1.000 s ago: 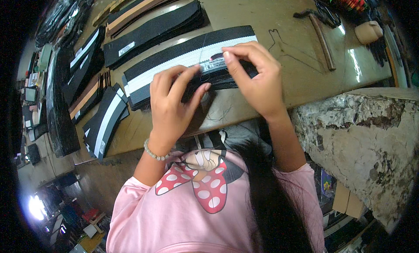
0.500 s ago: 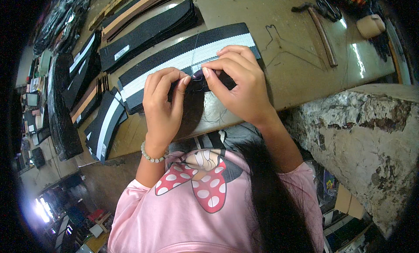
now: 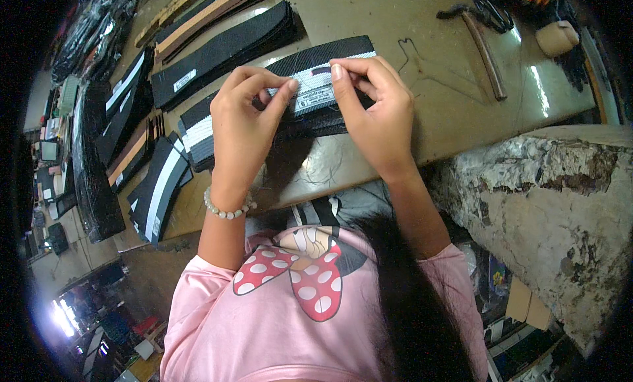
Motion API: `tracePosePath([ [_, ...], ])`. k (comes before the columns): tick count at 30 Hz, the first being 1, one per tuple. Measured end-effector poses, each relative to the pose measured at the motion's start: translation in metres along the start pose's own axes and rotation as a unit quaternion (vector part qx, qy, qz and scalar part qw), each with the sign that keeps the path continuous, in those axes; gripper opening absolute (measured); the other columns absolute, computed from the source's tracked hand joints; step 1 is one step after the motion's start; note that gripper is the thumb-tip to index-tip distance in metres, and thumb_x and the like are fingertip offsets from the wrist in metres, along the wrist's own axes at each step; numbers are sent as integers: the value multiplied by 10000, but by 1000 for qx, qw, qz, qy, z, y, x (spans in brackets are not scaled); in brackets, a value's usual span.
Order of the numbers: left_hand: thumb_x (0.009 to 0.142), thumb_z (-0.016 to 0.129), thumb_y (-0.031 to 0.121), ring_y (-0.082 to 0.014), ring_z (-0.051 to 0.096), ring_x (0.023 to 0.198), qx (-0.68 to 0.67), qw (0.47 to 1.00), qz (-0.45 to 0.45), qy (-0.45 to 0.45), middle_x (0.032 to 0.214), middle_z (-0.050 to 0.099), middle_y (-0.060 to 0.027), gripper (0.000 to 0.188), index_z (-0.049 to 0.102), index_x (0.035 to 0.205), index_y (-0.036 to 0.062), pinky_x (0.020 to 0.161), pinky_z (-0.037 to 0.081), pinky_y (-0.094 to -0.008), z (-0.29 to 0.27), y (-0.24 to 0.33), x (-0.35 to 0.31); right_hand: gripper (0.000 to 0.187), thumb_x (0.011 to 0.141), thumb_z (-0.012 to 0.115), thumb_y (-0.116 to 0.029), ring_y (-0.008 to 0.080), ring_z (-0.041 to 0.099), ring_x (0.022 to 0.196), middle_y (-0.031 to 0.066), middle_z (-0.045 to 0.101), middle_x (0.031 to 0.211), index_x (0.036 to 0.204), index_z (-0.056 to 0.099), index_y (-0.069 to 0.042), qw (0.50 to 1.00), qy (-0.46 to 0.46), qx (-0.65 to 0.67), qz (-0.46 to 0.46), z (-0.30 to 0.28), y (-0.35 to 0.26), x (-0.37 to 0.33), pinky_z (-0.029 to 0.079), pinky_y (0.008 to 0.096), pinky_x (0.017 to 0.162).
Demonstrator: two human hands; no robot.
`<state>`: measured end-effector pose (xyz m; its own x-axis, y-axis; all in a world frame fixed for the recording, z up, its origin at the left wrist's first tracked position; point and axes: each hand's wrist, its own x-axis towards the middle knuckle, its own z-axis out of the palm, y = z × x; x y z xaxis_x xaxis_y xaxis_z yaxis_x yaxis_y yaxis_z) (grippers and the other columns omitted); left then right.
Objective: The person repeatedly picks black fabric belt pieces with white stripes from a stack, folds them, and secures them with a small metal clip. They place each finished piece onto a growing pile on the table.
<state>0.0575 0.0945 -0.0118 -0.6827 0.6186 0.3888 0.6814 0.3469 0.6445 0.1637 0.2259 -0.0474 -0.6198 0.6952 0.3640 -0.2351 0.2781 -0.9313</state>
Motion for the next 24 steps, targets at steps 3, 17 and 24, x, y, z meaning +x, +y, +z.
tracePosePath([
  [3, 858, 722, 90, -322, 630, 832, 28, 999, 26, -18, 910, 622, -123, 123, 666, 845, -19, 710, 521, -396, 5, 1, 1, 113, 963, 657, -36, 114, 642, 909, 78, 656, 995, 1019, 682, 59, 1000, 2, 16, 13, -2, 0, -2, 546, 249, 826],
  [17, 1033, 553, 129, -244, 573, 976, -69, 997, 15, -28, 1090, 566, -150, 172, 552, 1010, -41, 885, 468, -309, 8, -13, -4, 61, 872, 680, 19, 129, 636, 839, 110, 681, 966, 927, 671, 44, 991, 17, -112, -75, -21, 12, 3, 539, 260, 748],
  [24, 1022, 530, 106, -355, 603, 932, -73, 996, 44, -11, 1095, 552, -192, 141, 527, 1022, -35, 836, 499, -400, 7, -16, -3, 67, 836, 697, 14, 152, 602, 753, 113, 684, 911, 899, 676, 20, 985, 14, -134, -104, -20, 12, 5, 502, 276, 702],
])
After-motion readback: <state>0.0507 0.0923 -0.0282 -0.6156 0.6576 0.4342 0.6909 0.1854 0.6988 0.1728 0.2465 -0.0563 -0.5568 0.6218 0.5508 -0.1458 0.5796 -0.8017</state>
